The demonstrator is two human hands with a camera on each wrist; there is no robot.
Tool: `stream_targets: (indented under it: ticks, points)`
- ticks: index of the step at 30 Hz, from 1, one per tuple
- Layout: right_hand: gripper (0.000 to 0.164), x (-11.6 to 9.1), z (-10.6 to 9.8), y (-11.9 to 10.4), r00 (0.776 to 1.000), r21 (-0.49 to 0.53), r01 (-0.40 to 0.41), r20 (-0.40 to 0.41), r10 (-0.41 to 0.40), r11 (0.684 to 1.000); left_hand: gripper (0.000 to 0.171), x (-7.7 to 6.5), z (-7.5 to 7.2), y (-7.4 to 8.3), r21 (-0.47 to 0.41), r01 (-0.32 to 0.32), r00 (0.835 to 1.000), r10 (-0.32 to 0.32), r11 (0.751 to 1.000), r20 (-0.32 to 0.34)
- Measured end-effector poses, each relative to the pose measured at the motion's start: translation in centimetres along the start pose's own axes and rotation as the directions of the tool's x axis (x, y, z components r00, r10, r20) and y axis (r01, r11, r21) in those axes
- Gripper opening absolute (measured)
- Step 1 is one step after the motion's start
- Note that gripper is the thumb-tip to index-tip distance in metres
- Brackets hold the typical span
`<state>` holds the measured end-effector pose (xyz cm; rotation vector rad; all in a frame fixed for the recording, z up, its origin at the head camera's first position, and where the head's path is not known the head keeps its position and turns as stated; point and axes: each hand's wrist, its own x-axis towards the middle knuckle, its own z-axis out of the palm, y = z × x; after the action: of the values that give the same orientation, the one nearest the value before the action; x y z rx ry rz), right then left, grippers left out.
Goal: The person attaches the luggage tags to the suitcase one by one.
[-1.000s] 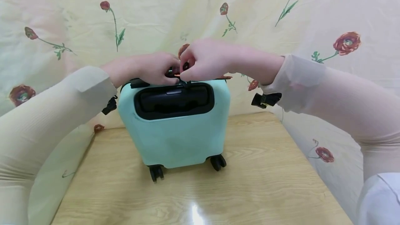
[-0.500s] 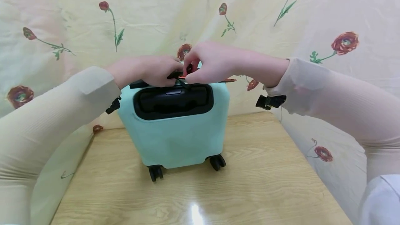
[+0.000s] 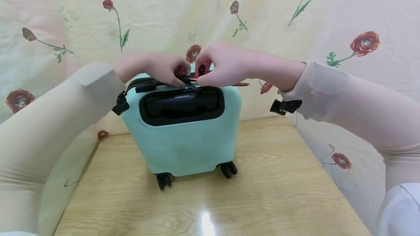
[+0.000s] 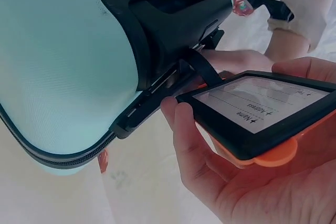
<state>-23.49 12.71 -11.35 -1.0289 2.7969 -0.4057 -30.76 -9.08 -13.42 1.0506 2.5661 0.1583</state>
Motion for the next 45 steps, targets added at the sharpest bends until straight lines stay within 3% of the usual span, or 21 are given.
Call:
stream_targets:
  ticks: [3,5,7,13,17,20,23,28,31,38,45]
  points:
    - [0.021,0.0,0.1,0.0,1.0,-0.002,0.01,-0.011,-0.01,1.0,0.029,-0.5,-0.8,-0.7,-0.227,0.073,0.995,-0.057,0.971,0.079]
    - [0.021,0.0,0.1,0.0,1.0,-0.009,0.021,-0.016,-0.021,1.0,0.032,-0.7,-1.0,-1.2,-0.309,0.113,0.991,-0.083,0.944,0.108]
    - [0.02,-0.1,0.2,0.1,0.999,-0.018,0.033,-0.024,-0.034,0.999,0.034,-0.6,-0.9,-1.5,-0.329,0.108,0.992,-0.08,0.938,0.1]
    - [0.016,-0.9,1.7,0.3,0.989,-0.106,0.08,-0.118,-0.092,0.991,0.031,0.0,-0.3,-1.4,-0.185,0.063,0.996,-0.074,0.981,-0.052]
    - [0.017,-1.4,3.1,0.3,0.972,-0.171,0.098,-0.197,-0.132,0.98,0.033,0.1,-0.1,-1.3,-0.062,0.057,0.986,-0.066,0.996,-0.151]
    - [0.022,-1.6,4.2,0.2,0.955,-0.274,0.078,-0.254,-0.15,0.959,0.032,0.1,0.0,-1.2,0.023,0.049,0.972,-0.042,0.999,-0.231]
    - [0.028,-1.8,5.6,0.2,0.937,-0.37,0.053,-0.303,-0.175,0.928,0.032,0.0,0.1,-1.1,0.053,0.041,0.957,-0.024,0.998,-0.288]
    - [0.028,-1.5,7.6,0.7,0.881,-0.463,0.083,-0.38,-0.283,0.882,0.035,0.1,0.2,-1.0,0.034,0.031,0.95,-0.019,0.999,-0.311]
    - [0.027,-1.2,8.0,1.1,0.864,-0.451,0.115,-0.394,-0.313,0.885,0.038,0.0,0.1,-0.9,0.017,0.025,0.949,-0.018,1.0,-0.316]
    - [0.011,-0.6,6.7,1.2,0.887,-0.3,0.192,-0.355,-0.296,0.934,0.039,-0.4,-0.2,-0.6,0.022,0.011,0.945,-0.004,1.0,-0.327]
    - [0.006,0.5,6.2,1.3,0.851,-0.282,0.26,-0.386,-0.357,0.923,0.038,-0.6,-0.4,-0.2,0.071,-0.041,0.921,0.065,0.997,-0.383]
